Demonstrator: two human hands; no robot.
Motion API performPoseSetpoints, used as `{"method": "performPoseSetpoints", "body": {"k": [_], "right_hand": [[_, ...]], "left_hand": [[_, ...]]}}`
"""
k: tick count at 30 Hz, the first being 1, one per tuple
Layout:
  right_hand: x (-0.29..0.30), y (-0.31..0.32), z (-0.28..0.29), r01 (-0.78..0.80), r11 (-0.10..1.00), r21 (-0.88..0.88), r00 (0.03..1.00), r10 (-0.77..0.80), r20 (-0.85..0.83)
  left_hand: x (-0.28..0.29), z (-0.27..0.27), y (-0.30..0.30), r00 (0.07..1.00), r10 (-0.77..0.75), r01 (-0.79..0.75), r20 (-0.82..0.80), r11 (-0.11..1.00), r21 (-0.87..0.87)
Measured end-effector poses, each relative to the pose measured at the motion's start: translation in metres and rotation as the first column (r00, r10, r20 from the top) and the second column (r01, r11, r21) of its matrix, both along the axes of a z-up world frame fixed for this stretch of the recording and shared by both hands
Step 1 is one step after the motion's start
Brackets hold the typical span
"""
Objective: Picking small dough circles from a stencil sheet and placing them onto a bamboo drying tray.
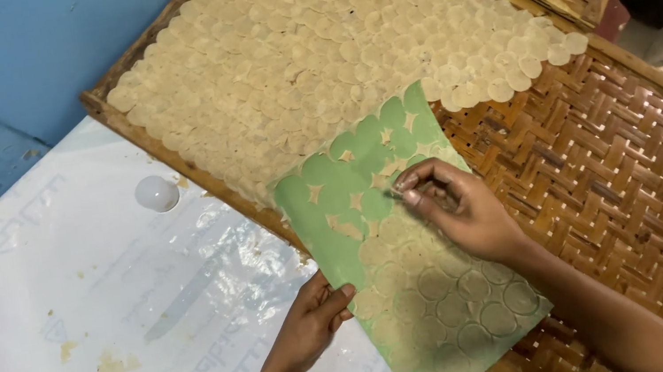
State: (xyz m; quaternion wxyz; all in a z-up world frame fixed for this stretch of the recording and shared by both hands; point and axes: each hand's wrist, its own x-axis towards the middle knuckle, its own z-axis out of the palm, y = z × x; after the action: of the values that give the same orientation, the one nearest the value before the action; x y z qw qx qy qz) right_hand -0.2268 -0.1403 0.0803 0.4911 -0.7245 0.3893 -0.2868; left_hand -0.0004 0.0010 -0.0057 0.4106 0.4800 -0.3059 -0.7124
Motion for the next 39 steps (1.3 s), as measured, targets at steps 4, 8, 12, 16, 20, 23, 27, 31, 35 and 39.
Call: {"method": "performPoseSetpoints", "body": {"k": [4,8,12,16,20,23,27,31,35,39], "right_hand": [[-0.017,-0.013,-0.006,0.118,0.992,-0.033,0.993,-0.119,-0.008],[-0.016,-0.019,-0.008,0.095,0.963,-0.253,0.973,-0.143,-0.179],[-0.010,-0.026,-0.023,0.006,0.951,-0.310,0.983,-0.062,-0.171],[0.004,-0.023,-0.014,0.054,0.938,-0.342,0.979,-0.118,-0.168],[0.014,-0.019,-0.007,-0.215,0.753,-0.622,0.914,-0.070,-0.400],[0.017,-0.009,-0.027,-0.278,0.658,-0.700,0.875,-0.128,-0.467],[0.028,0.015,-0.020,-0.446,0.630,-0.635,0.855,0.091,-0.510],[0.024,0.025,-0.026,-0.574,0.490,-0.656,0.785,0.102,-0.611],[0.020,0.026,-0.029,-0.605,0.386,-0.697,0.770,0.060,-0.635],[0.027,0.031,-0.013,-0.440,0.441,-0.782,0.887,0.077,-0.455]], "left_hand": [[0.000,0.001,0.000,1.000,-0.002,0.003,-0.007,0.999,0.039],[-0.001,-0.006,0.001,1.000,0.021,-0.020,-0.014,0.999,0.046],[-0.001,-0.008,0.001,0.998,0.023,-0.022,-0.062,1.000,0.011],[-0.001,-0.007,0.001,0.999,0.017,-0.016,-0.036,0.999,0.044],[-0.002,-0.003,0.000,0.998,0.027,-0.025,-0.051,0.999,0.036],[-0.003,0.000,0.000,0.997,0.034,-0.031,-0.071,0.999,0.038],[-0.003,0.001,0.000,0.999,0.036,-0.032,-0.036,0.994,0.103],[-0.005,0.004,0.000,0.997,0.063,-0.059,-0.044,0.993,0.103],[-0.007,-0.002,0.000,0.993,0.084,-0.076,-0.079,0.992,0.100],[-0.006,-0.010,0.002,0.988,0.090,-0.080,-0.124,0.993,0.082]]}}
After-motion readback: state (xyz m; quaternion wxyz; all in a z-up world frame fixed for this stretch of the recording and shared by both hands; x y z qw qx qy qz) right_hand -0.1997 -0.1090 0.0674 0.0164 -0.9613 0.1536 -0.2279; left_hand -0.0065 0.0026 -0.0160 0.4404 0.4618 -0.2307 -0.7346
